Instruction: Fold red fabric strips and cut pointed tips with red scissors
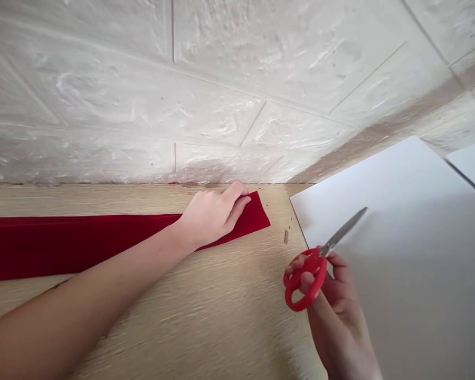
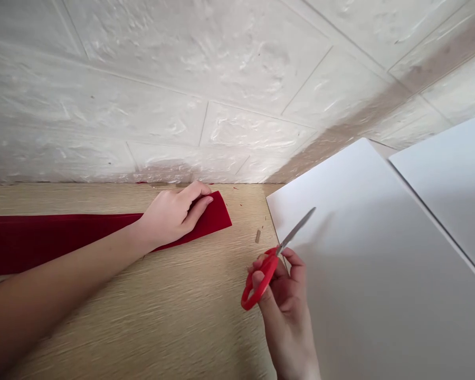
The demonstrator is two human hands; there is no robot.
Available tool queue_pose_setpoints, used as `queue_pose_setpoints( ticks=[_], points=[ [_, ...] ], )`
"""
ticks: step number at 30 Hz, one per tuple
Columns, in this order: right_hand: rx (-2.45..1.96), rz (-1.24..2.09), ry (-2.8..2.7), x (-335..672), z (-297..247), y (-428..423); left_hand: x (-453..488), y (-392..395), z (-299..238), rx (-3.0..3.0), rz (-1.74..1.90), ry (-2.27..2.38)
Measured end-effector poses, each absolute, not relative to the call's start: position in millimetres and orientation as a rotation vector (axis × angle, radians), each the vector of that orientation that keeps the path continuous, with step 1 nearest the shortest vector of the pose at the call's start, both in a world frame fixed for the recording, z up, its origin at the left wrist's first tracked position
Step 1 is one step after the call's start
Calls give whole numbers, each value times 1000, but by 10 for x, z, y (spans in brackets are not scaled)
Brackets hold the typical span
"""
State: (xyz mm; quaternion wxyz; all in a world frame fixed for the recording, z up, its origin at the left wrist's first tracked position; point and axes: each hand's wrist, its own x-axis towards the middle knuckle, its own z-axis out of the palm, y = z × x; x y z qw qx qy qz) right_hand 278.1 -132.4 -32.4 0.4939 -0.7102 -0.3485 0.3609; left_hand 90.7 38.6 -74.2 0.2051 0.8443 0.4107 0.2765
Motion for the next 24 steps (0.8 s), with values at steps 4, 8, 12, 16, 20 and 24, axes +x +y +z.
queue_pose_setpoints(
  ticks=[4,8,12,16,20,24],
  points=[
    [-1763,715,-1059,2894,-240,-1250,913,392,-748,2356,800,1145],
    [-1741,532,-1189,2938,-128,-1158,911,391,-742,2360,767,1151],
    [-1648,523,-1226,2809,-121,-1165,911,386,-727,2344,725,1164],
    [-1485,921,-1125,2491,-269,-1348,914,384,-729,2334,775,1156],
    [-1587,1095,-1086,2234,-346,-1508,894,383,-744,2262,903,1111],
    [-1747,1168,-1086,2198,-199,-1467,865,396,-732,2122,1057,1107]
  ],
)
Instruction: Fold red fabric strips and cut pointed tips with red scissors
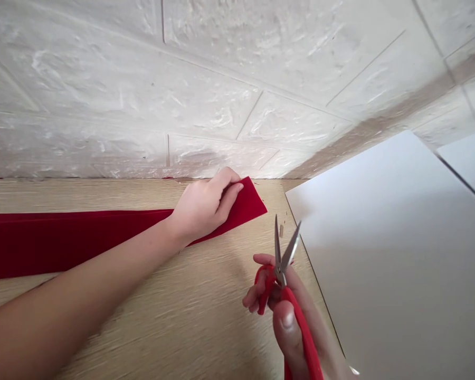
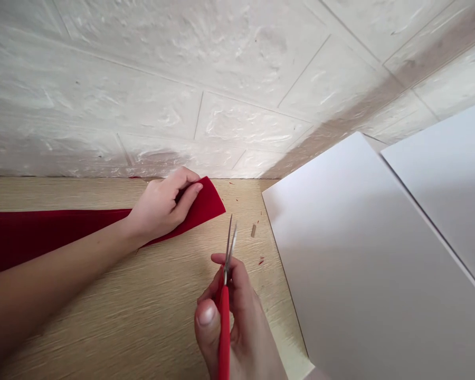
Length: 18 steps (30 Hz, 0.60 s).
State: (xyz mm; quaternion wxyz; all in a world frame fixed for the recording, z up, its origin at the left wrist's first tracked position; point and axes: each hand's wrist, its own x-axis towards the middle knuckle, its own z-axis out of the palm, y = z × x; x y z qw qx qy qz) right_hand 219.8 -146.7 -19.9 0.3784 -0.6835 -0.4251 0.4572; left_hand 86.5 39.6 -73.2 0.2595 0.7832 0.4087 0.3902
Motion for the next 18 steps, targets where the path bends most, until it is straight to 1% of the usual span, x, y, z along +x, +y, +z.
queue_pose_setpoints(
  ticks=[4,8,13,18],
  points=[
    [-2001,1167,-1148,2117,-1,-1376,849,414,-652,2089,1160,1082],
    [-2110,1166,-1085,1909,116,-1282,813,412,-485,2141,1198,1064],
    [-2028,1156,-1046,1781,158,-1127,767,390,-296,2168,1166,1102],
    [-1975,1109,-1022,1795,146,-1032,765,384,-227,2210,1107,1108]
  ],
)
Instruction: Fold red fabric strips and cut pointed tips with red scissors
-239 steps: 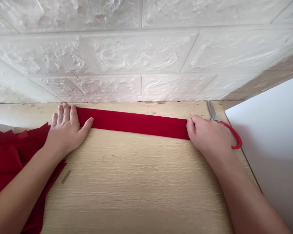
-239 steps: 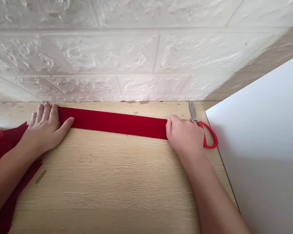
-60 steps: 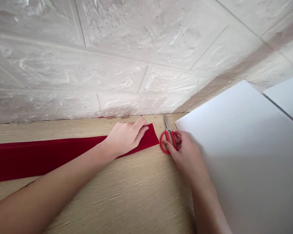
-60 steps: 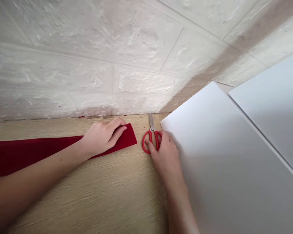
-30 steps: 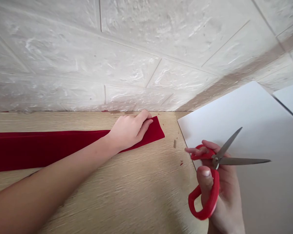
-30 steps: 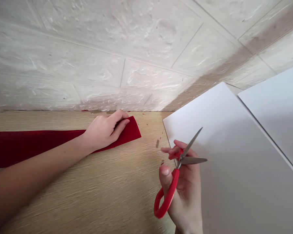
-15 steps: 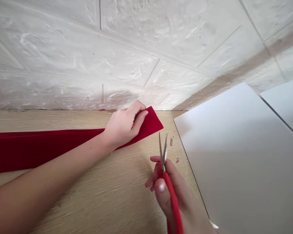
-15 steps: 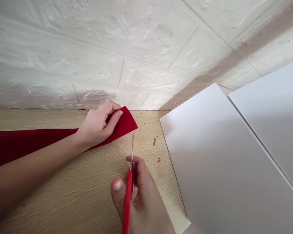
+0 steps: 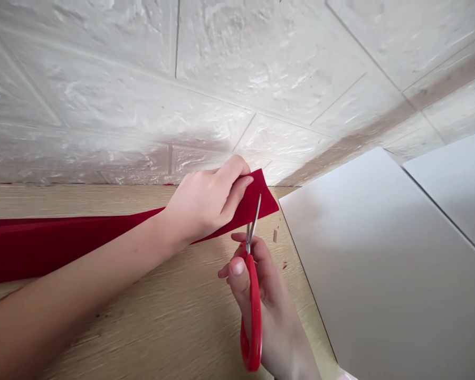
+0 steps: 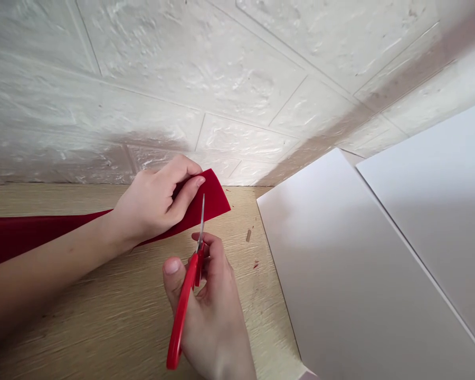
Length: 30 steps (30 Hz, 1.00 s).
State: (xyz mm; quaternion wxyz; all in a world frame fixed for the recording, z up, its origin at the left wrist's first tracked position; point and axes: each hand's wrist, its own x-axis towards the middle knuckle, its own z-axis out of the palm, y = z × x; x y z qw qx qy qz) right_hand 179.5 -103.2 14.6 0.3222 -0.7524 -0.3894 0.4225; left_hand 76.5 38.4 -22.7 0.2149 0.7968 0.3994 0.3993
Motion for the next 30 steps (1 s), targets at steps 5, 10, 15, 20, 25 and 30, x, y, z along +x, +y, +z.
queue_pose_setpoints(
  ticks=[5,10,15,20,25,30],
  points=[
    [-1883,1162,-994,1835,107,-976,772,394,-198,2182,1093,1097],
    [-1857,1159,-993,1865,87,-938,766,408,-176,2149,1072,1080],
    [-1870,1144,-972,1868,63,-928,761,425,-180,2127,1069,1077],
    [-1803,1181,-998,1922,-47,-936,759,444,-175,2118,1065,1052],
    [-1762,1177,-985,1951,-122,-948,763,450,-169,2105,1042,1042],
    [-1745,1192,-954,1938,-127,-940,765,451,-174,2106,1031,1028]
  ],
)
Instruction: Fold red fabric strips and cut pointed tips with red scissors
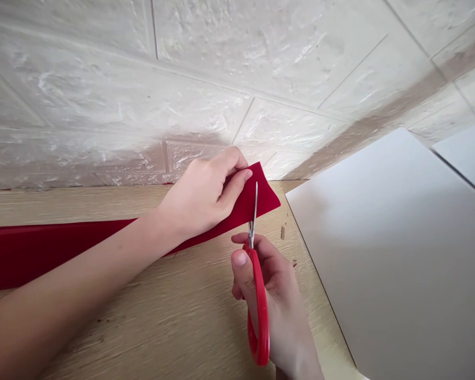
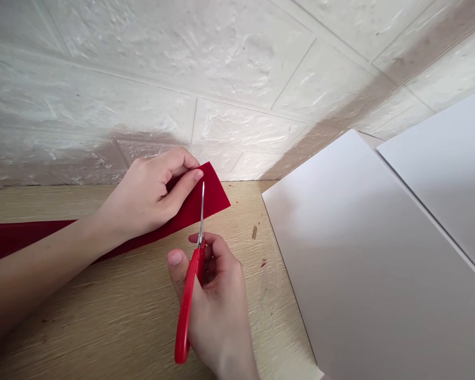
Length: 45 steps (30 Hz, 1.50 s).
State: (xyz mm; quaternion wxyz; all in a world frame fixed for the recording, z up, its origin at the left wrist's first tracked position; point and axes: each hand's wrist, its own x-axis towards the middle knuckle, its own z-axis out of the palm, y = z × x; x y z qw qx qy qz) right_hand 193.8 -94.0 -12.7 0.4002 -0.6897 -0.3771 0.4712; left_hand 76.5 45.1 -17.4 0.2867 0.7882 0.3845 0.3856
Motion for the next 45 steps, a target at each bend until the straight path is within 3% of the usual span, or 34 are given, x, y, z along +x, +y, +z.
queue_pose_setpoints(
  ticks=[45],
  points=[
    [-1620,1202,-919,1917,-238,-877,804,426,-193,2170,1012,988]
  ],
)
